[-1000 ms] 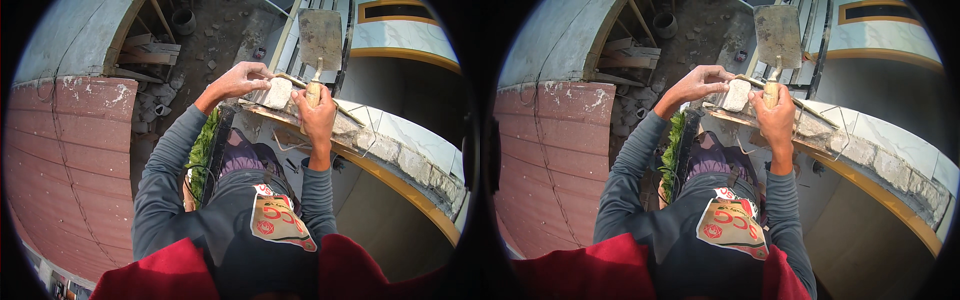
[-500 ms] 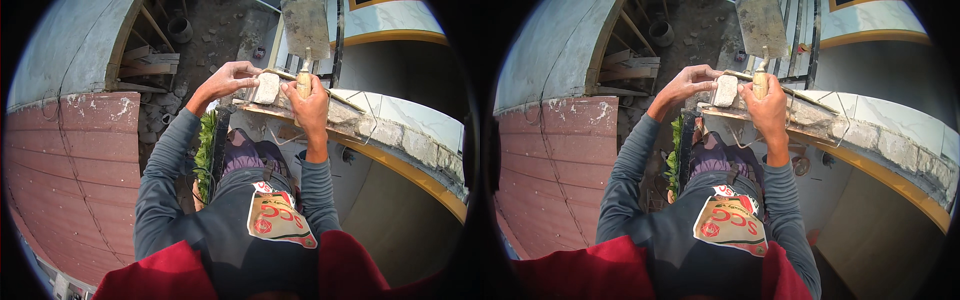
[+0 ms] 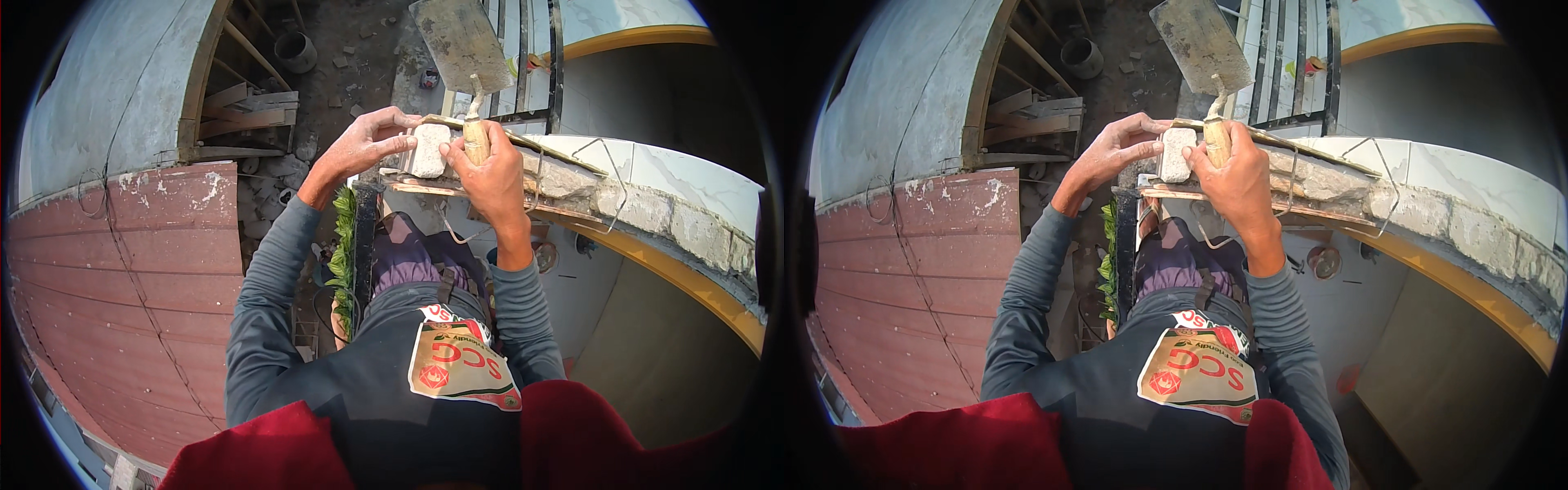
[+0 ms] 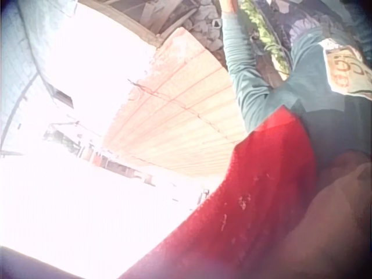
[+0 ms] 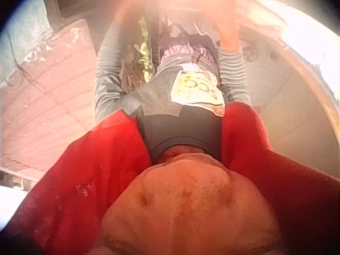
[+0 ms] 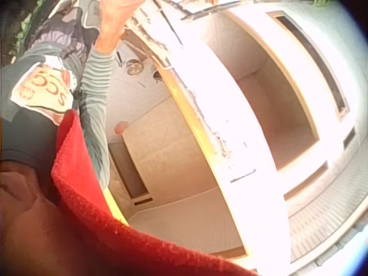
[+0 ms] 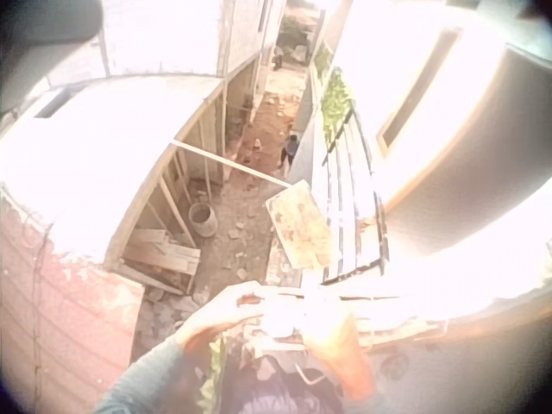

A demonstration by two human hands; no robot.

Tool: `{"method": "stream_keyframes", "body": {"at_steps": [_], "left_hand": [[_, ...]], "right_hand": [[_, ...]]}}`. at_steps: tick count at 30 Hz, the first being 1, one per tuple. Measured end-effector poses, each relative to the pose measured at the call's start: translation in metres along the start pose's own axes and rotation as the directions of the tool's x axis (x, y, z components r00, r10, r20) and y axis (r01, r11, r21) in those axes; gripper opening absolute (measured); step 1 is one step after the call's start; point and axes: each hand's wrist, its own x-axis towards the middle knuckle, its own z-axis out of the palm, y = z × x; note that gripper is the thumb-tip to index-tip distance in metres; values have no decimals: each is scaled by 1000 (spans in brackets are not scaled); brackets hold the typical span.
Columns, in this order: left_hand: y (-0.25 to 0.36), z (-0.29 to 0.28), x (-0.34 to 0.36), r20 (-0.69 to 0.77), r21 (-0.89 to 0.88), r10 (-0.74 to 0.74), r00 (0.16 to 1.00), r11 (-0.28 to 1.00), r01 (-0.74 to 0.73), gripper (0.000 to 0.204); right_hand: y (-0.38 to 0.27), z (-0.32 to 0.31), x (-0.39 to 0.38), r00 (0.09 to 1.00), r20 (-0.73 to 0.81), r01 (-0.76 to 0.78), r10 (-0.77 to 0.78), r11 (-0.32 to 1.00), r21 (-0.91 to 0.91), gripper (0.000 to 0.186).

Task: The person applies mortar to a brick and then scrapes off the excess mortar using a trowel. The person handles the brick and the trowel, repeatedly turning the brick to apply mortar to multiple sides.

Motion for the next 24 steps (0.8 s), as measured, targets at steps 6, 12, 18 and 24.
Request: {"method": "stream_keyframes", "body": {"at_steps": [6,12,18,24], "left_hand": [[-1,-2,2,36,-18,2,999,1000,-2,29],[-3,-7,6,91,42,14,996,999,-18,33],[-2,-3,3,56,72,18,998,997,-22,39],[17,17,-8,-51,106,-37,998,993,43,56]], "right_hand": [[-5,-1,2,998,45,-51,51,999,3,38],[-6,1,5,994,82,-73,74,997,-24,38],[-4,2,5,992,87,-88,89,996,-20,40],[0,-9,-4,991,25,-131,129,988,81,34]]}}
